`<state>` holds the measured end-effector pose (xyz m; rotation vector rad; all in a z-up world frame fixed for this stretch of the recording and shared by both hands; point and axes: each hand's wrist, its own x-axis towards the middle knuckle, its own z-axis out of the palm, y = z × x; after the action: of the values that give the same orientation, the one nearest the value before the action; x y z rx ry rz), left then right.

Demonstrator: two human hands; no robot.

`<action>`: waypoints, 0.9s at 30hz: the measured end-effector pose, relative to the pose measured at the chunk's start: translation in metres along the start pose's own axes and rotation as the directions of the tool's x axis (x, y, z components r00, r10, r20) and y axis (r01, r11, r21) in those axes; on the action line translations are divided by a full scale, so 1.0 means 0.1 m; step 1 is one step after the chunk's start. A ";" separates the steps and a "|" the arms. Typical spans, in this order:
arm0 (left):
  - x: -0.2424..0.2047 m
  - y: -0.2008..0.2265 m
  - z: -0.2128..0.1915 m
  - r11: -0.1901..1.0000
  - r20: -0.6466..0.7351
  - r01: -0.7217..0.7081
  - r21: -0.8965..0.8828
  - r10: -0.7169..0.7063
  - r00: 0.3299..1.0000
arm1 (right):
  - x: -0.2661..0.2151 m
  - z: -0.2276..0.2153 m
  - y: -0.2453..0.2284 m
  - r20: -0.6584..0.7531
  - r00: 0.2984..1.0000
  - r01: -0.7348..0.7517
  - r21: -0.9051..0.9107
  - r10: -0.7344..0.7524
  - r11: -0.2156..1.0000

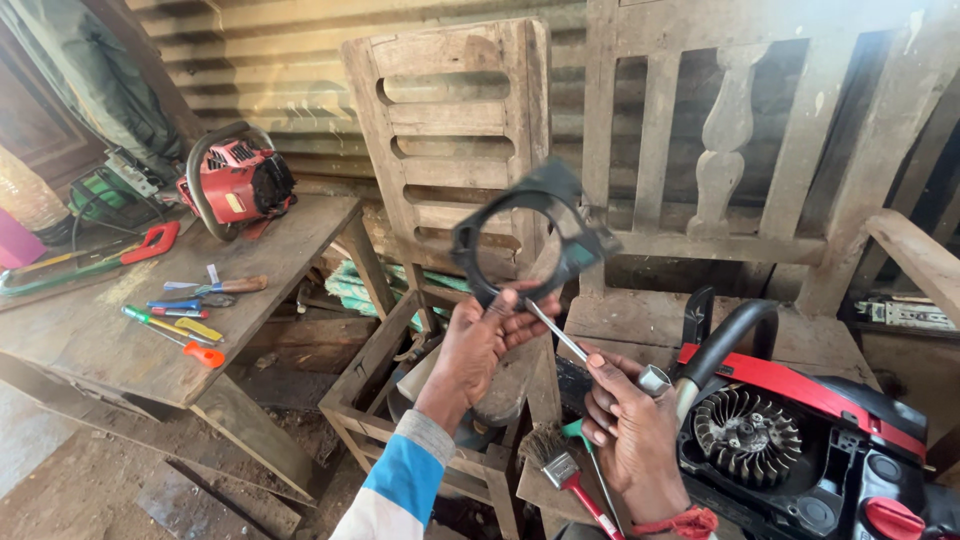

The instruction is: The person cleans a black circular mechanical part using a metal tool to scrape the surface and a brush to remove debris. The person holds the part in one hand while manipulating the tools with the other, working over a wooden workbench in a workshop setting.

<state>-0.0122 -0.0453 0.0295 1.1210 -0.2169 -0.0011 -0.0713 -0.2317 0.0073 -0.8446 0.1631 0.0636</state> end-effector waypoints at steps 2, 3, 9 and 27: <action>0.00 0.00 0.02 1.000 0.032 0.019 -0.001 -0.019 0.999 | 0.02 0.03 -0.01 -0.023 1.000 -0.001 -0.016 0.001 1.000; 0.00 0.01 0.02 1.000 0.044 0.030 -0.001 -0.029 0.999 | 0.02 0.05 -0.02 -0.017 1.000 0.015 -0.032 -0.016 0.999; -0.01 0.01 -0.01 0.999 0.010 0.028 -0.027 -0.028 1.000 | -0.07 0.06 -0.14 -0.007 0.998 0.067 -0.184 -0.069 0.981; 0.05 -0.01 -0.04 0.983 0.067 0.182 0.020 -0.183 0.981 | 0.61 -0.25 -0.81 0.160 0.972 -0.082 -0.463 0.175 0.882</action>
<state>-0.0068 -0.0424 0.0278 1.1519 -0.1742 -0.2019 -0.0038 -0.3044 0.0405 -1.2901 0.0144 0.3213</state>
